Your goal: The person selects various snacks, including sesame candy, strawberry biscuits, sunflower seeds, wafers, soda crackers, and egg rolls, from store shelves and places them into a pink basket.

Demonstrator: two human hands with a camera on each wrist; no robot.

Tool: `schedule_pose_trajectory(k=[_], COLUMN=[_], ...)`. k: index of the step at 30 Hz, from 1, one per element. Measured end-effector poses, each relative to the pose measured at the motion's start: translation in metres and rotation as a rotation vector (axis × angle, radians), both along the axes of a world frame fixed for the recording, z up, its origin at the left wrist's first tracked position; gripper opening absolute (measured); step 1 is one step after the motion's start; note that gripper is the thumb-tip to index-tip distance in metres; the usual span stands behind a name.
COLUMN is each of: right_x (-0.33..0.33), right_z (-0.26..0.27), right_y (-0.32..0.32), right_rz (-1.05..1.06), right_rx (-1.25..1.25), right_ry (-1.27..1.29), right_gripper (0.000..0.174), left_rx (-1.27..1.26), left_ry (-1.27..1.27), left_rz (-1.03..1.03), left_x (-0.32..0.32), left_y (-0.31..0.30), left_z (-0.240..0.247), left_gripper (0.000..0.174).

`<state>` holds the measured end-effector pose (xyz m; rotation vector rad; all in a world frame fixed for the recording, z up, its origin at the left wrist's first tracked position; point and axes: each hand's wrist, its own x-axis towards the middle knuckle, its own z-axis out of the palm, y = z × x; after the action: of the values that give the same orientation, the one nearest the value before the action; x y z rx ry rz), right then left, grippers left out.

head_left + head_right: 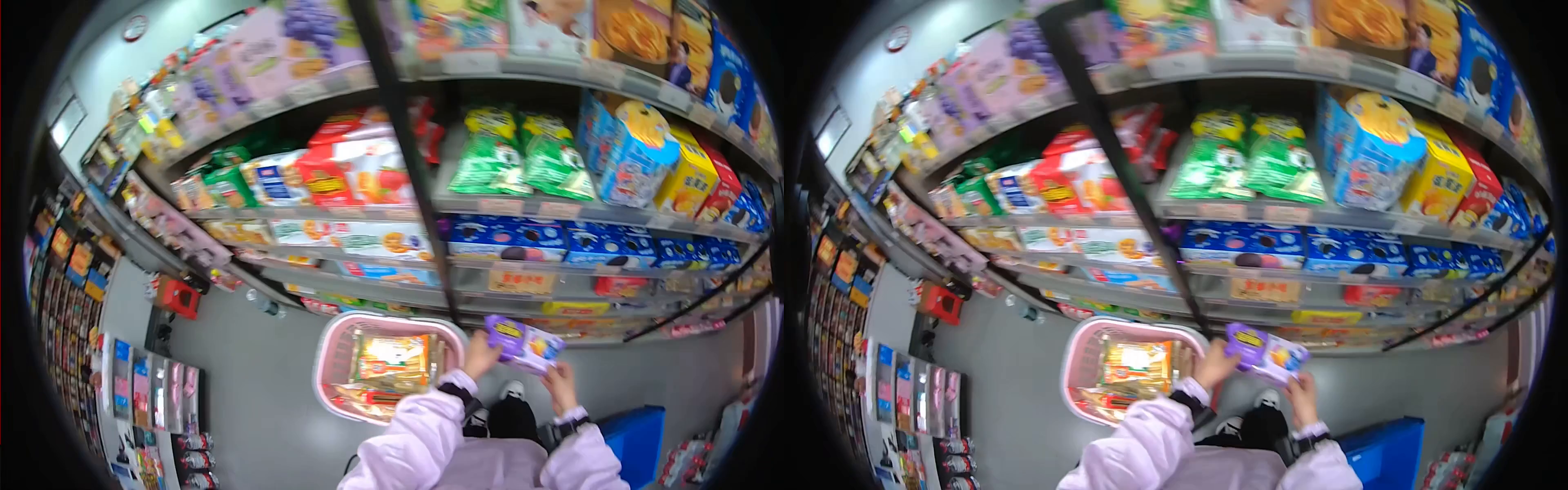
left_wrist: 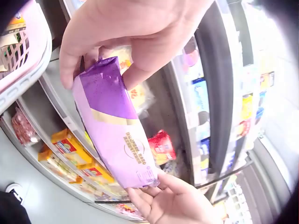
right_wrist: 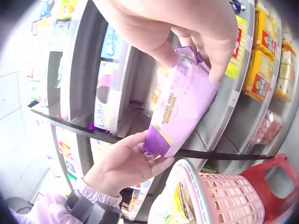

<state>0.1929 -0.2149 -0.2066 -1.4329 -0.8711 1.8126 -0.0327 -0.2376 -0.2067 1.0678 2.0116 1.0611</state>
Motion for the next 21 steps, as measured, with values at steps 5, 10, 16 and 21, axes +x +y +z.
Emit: schedule_pose_trajectory(k=[5,10,16,21], right_x=[0.025,0.043,0.064,0.057], right_z=[0.07,0.12,0.133,0.121], right_y=[-0.067,-0.132,-0.208,-0.269], right_rz=[-0.062,-0.068,0.084,0.135], right_rx=[0.28,0.367,0.469,0.342], right_ry=[-0.033,-0.048,-0.136,-0.099], right_gripper=[0.017,0.015,0.015,0.017], left_rx=[0.145,0.218,0.213,0.128], left_ry=[-0.276,-0.451,-0.332,-0.365], left_rz=[-0.036,-0.192,-0.341,-0.289], left_x=[0.028,0.045,0.046,0.035], left_y=[-0.066,-0.123,-0.201,-0.28], left_z=[0.049,0.067,0.104,0.098], left_gripper=[0.054,0.052,0.044,0.041])
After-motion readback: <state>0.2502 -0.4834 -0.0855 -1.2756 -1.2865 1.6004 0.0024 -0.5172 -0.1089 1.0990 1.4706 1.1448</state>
